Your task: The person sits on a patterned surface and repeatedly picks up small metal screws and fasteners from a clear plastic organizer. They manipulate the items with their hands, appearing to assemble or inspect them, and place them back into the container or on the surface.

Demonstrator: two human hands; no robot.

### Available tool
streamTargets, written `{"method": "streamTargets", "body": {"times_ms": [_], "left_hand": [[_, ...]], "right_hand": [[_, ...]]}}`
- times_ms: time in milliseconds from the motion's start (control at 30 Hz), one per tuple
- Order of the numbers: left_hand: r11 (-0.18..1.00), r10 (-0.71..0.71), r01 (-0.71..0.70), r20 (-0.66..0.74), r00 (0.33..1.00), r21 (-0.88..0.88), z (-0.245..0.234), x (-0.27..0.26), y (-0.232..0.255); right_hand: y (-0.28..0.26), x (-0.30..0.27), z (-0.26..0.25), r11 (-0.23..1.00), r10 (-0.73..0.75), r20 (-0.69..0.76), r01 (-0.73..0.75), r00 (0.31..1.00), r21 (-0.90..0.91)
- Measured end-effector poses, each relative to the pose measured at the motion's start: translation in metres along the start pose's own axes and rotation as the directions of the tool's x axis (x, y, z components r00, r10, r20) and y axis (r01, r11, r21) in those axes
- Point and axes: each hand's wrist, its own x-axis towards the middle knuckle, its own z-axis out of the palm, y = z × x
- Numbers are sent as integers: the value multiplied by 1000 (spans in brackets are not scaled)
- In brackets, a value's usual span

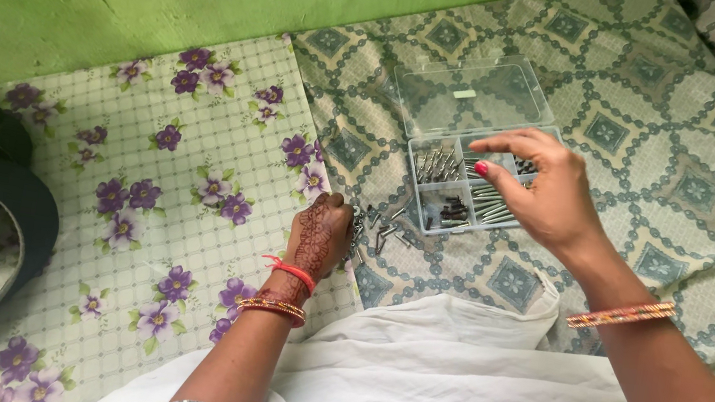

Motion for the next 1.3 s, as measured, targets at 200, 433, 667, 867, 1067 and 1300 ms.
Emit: {"method": "streamTargets", "body": {"times_ms": [200, 433, 667, 867, 1067, 1300], "left_hand": [[964, -175, 172, 4, 985, -205, -45, 11, 26], [850, 45, -238, -385, 922, -469, -101, 28, 78], [864, 116, -303, -427, 897, -402, -128, 23, 92], [863, 207, -367, -420, 883, -348, -127, 24, 89], [909, 176, -296, -372, 911, -295, -128, 24, 85], [954, 199, -269, -390, 899, -132, -130, 19, 90]], "right_hand": [[-5, -9, -25, 954, 191, -64, -170, 979, 248], [-15, -15, 25, 946, 169, 109, -192, 980, 261], [-34, -18, 59, 948, 115, 31, -119, 993, 295], [-31, -14, 58, 861, 211, 89, -228, 973, 455], [-34, -18, 64, 944, -8, -59, 27, 998, 328], [-33, -18, 65, 891, 184, 37, -182, 982, 417]]}}
